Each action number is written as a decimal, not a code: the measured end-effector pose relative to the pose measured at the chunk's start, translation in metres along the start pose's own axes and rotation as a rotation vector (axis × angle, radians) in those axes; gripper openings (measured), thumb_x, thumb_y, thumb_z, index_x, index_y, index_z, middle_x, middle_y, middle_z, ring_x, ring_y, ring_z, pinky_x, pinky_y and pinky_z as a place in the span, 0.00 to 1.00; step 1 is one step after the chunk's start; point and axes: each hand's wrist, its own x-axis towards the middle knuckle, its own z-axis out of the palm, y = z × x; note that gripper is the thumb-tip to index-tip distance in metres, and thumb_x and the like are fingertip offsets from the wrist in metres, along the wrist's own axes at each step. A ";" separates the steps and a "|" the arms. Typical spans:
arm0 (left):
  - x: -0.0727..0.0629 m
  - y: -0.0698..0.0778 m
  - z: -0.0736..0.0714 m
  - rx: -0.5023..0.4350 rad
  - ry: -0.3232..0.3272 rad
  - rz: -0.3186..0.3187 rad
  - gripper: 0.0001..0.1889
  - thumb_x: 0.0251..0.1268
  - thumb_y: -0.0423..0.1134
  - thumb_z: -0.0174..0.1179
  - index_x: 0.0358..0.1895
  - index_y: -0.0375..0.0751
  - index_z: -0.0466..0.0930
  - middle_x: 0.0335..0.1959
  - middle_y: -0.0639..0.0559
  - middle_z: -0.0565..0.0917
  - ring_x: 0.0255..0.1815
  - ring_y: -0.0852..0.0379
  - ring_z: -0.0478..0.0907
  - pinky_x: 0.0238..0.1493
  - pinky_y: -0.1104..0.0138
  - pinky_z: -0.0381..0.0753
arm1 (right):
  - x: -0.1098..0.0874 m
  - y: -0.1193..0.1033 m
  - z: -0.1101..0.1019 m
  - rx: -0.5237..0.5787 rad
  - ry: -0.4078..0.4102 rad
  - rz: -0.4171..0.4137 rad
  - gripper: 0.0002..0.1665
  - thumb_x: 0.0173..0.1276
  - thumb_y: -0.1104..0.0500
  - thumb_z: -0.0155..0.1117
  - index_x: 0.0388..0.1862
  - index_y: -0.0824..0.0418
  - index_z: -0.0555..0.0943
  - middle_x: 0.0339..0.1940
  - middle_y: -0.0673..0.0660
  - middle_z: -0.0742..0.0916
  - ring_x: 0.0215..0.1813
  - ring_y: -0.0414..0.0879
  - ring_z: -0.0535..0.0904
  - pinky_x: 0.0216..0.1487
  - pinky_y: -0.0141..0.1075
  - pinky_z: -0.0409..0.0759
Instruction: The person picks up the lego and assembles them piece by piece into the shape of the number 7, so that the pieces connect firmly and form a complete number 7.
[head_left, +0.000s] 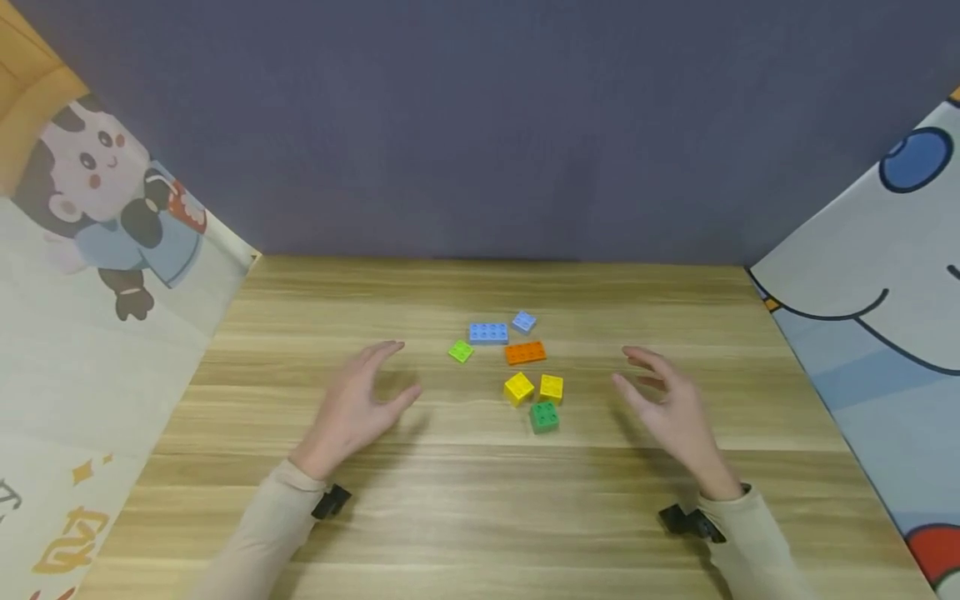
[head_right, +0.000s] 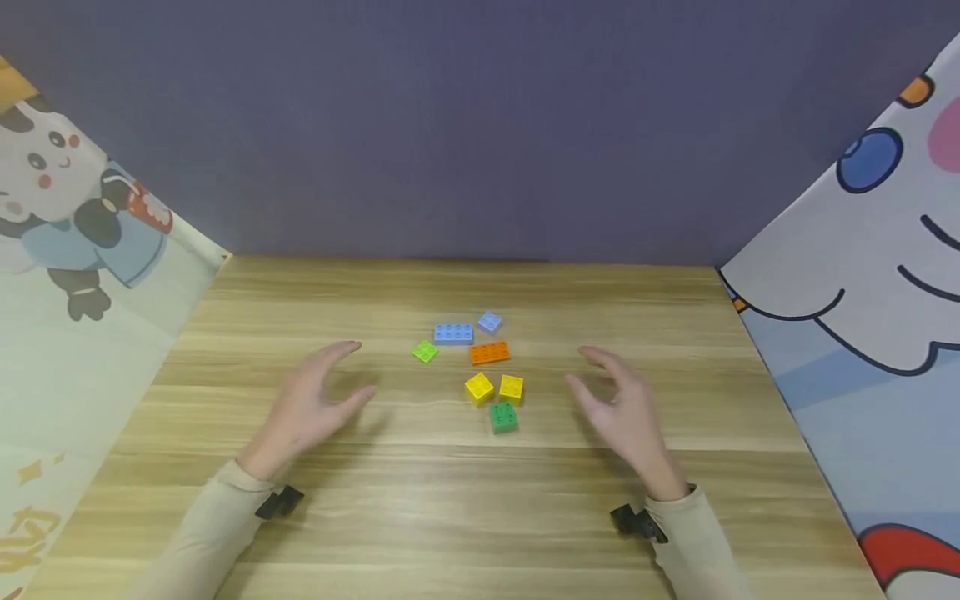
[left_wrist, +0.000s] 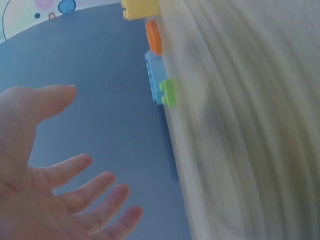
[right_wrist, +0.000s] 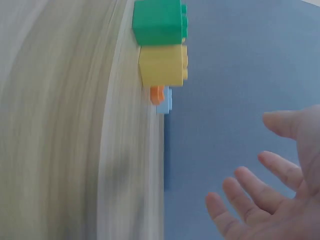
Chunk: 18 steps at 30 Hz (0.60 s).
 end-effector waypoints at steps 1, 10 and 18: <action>0.000 0.001 0.002 -0.013 -0.006 -0.002 0.39 0.67 0.51 0.73 0.77 0.39 0.71 0.77 0.38 0.74 0.78 0.35 0.70 0.79 0.38 0.67 | 0.000 0.000 0.001 0.014 -0.010 0.011 0.26 0.73 0.62 0.73 0.68 0.65 0.82 0.67 0.65 0.86 0.62 0.62 0.84 0.57 0.17 0.79; 0.000 0.008 0.016 -0.053 -0.068 0.001 0.39 0.68 0.54 0.73 0.77 0.41 0.72 0.77 0.40 0.76 0.77 0.37 0.72 0.78 0.40 0.70 | -0.003 -0.001 0.010 0.092 -0.072 0.069 0.25 0.76 0.61 0.71 0.69 0.64 0.81 0.67 0.66 0.86 0.59 0.58 0.88 0.53 0.21 0.84; 0.002 0.019 0.024 -0.070 -0.095 0.029 0.36 0.68 0.54 0.72 0.74 0.41 0.75 0.71 0.43 0.82 0.64 0.42 0.84 0.67 0.43 0.82 | -0.002 -0.002 0.017 0.097 -0.114 0.103 0.25 0.74 0.61 0.72 0.67 0.65 0.81 0.65 0.65 0.87 0.59 0.44 0.87 0.59 0.36 0.88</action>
